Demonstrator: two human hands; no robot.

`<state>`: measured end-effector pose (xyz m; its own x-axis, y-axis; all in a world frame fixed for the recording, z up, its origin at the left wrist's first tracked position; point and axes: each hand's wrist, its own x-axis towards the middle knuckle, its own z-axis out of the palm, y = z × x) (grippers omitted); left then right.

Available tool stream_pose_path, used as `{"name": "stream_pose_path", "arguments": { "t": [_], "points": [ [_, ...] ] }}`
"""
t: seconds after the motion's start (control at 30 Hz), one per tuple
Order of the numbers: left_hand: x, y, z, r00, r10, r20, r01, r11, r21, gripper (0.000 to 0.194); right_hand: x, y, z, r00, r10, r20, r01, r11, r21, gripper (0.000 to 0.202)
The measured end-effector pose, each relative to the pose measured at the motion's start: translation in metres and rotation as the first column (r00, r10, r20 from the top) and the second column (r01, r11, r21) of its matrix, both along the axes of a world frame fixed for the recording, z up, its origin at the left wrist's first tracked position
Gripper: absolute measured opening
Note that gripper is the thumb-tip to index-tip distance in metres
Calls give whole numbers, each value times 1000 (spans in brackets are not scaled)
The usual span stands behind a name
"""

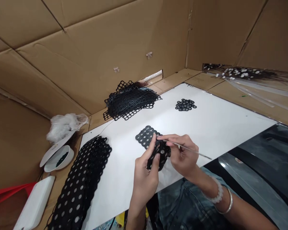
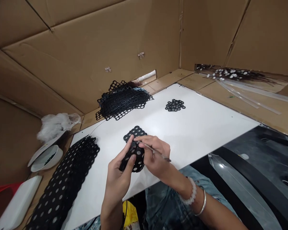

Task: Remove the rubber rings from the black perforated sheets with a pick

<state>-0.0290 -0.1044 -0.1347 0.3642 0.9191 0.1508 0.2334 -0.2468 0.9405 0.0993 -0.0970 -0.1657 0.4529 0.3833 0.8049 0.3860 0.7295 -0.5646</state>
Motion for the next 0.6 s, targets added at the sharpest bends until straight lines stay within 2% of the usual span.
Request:
{"name": "stream_pose_path", "arguments": {
  "t": [0.13,0.23,0.37,0.43,0.53,0.6],
  "points": [
    [-2,-1,4,1000,-18,-2,18,1000,7,44,11,-3,15,966,93,-241,-126,984,-125,15],
    [-3,1,5,999,15,35,-14,1000,-16,43,15,-7,23,945,151,-291,-209,961,-179,16],
    [-6,9,0,990,100,103,-86,987,-133,24,17,-10,30,934,83,-348,-143,978,-150,17],
    [-7,12,-4,981,154,120,-135,980,-146,17,17,-10,32,932,38,-361,-102,982,-160,18],
    [-8,16,-8,959,235,156,-217,968,-122,17,18,-11,29,946,13,-324,-83,976,-203,18],
    [-6,16,-9,939,289,186,-271,956,-113,19,18,-12,25,971,-34,-238,-13,981,-192,14]
  ]
}}
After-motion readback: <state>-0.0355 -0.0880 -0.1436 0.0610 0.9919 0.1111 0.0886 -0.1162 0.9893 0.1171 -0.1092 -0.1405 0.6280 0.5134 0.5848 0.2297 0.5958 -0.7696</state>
